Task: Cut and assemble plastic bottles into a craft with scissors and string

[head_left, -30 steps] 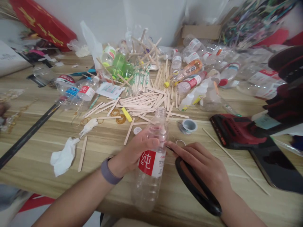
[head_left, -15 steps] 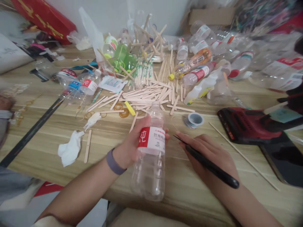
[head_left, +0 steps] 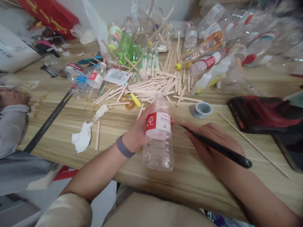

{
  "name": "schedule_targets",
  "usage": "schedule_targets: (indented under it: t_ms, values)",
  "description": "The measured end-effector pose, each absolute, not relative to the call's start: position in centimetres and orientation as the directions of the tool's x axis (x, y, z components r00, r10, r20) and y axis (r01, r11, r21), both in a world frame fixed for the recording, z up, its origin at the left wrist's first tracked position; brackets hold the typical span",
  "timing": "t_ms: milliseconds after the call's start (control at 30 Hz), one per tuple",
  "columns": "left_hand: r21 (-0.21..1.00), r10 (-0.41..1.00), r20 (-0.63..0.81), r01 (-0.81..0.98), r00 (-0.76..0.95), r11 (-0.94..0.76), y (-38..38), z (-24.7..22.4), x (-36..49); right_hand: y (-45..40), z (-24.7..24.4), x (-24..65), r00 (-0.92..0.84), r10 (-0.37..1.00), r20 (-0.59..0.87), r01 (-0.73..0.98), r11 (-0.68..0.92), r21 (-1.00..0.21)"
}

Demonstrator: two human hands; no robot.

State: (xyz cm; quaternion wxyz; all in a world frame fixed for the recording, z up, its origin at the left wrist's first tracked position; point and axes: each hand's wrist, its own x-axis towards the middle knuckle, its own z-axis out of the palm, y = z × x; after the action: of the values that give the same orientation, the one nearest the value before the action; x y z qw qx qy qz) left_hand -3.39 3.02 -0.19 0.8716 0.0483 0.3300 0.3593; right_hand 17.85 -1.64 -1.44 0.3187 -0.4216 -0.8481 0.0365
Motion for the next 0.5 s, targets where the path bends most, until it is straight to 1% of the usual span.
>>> schedule_targets:
  t_ms: [67,100,167,200,267,333,500]
  values:
    - [0.391,0.673,-0.538,-0.558,0.507,0.732,2.8,-0.3,-3.1,-1.7,-1.3,17.8,-0.434,0.745,0.507,0.691,0.636,-0.342]
    - [0.447,0.698,-0.524,-0.54,0.489,0.714,2.7,-0.4,-2.9,-1.7,-1.2,17.8,-0.428,0.747,0.509,0.688,0.634,-0.353]
    - [0.561,0.773,-0.461,-0.532,0.436,0.635,2.3,-0.6,-2.7,-1.8,-0.9,17.7,-0.413,0.75,0.516,0.676,0.632,-0.378]
    - [0.596,0.811,-0.418,-0.55,0.409,0.585,2.2,-0.7,-2.5,-1.8,-0.7,17.6,-0.404,0.75,0.524,0.671,0.632,-0.387]
    - [0.617,0.851,-0.349,-0.586,0.393,0.524,1.9,-0.7,-2.4,-1.7,-0.5,17.4,-0.391,0.745,0.54,0.664,0.635,-0.395]
    - [0.621,0.851,-0.307,-0.589,0.426,0.518,1.6,-0.5,-2.3,-1.7,-0.4,17.4,-0.39,0.741,0.546,0.657,0.64,-0.399]
    - [0.667,0.842,-0.279,-0.537,0.462,0.516,1.2,-0.4,-2.6,-1.6,-0.3,17.3,-0.371,0.769,0.521,0.631,0.62,-0.466]
